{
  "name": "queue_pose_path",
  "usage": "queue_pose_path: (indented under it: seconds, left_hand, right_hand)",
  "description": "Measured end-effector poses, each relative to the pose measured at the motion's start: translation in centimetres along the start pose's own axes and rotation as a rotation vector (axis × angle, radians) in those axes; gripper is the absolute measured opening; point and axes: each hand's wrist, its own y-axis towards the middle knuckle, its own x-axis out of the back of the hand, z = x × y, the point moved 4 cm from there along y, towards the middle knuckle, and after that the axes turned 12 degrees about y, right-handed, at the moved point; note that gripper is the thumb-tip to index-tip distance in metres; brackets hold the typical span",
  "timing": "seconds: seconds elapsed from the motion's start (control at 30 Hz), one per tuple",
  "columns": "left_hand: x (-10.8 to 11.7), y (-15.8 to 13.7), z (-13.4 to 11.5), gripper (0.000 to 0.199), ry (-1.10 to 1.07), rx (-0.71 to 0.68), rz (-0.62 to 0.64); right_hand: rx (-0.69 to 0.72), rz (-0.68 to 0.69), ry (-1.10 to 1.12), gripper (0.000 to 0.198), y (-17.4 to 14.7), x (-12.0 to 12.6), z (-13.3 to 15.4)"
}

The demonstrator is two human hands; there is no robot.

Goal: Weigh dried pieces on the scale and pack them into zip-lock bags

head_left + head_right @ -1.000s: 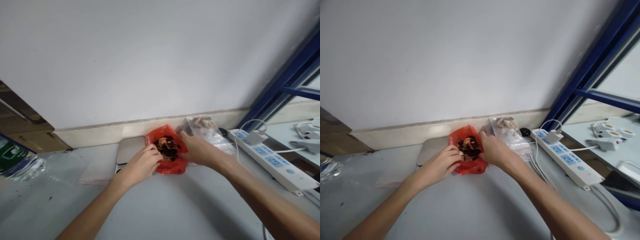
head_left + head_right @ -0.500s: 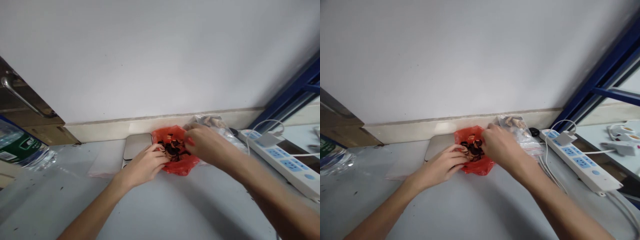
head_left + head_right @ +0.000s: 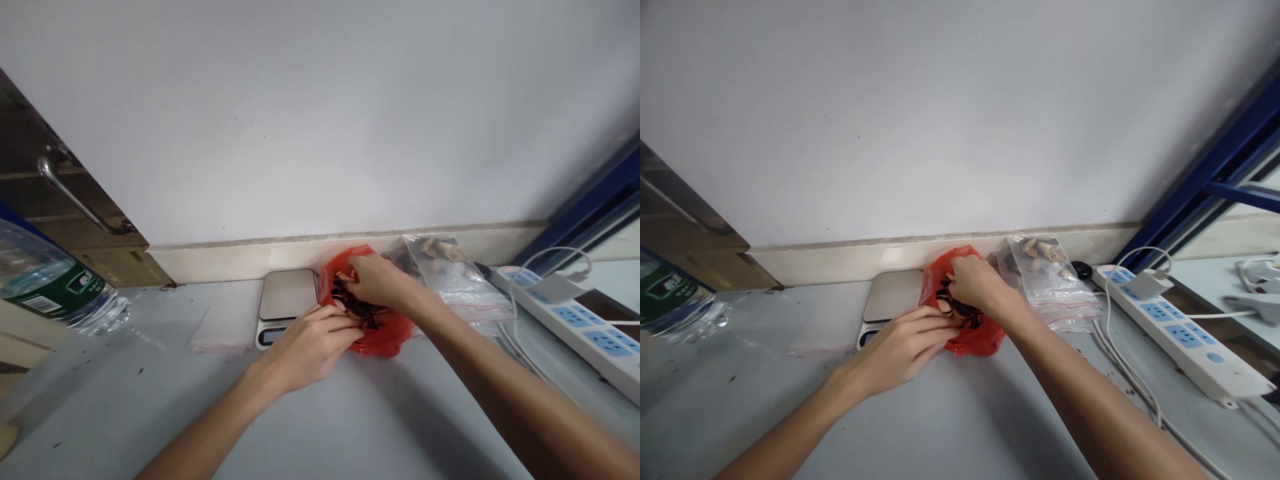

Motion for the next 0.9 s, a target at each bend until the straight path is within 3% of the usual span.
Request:
queue_pose_path:
  seconds: [0.07, 0.17, 0.37, 0.67, 0.9]
  left_hand:
    - [0.9, -0.4, 0.6, 0.027, -0.009, 0.025, -0.064]
    - [2.3, -0.9, 2.2, 0.027, -0.026, 0.116, -0.129]
    - [4.5, -1.4, 4.1, 0.024, -0.016, 0.195, -0.147]
    - [4.4, -1.7, 4.2, 0.027, 0.03, 0.208, -0.089]
    - [4.9, -2.0, 4.8, 0.028, 0.092, 0.213, -0.06]
  right_hand:
    - [-0.024, 0.065, 0.002, 0.028, -0.2, -0.6, 0.4]
    - [-0.056, 0.122, 0.005, 0.044, -0.3, -1.6, 0.9]
    - [-0.056, 0.115, 0.021, 0.039, 0.1, -2.3, 1.6]
    - [0.005, 0.004, 0.081, 0.037, 0.0, -3.3, 0.9]
    - [0.017, -0.024, 0.149, 0.032, 0.2, -1.9, -1.1]
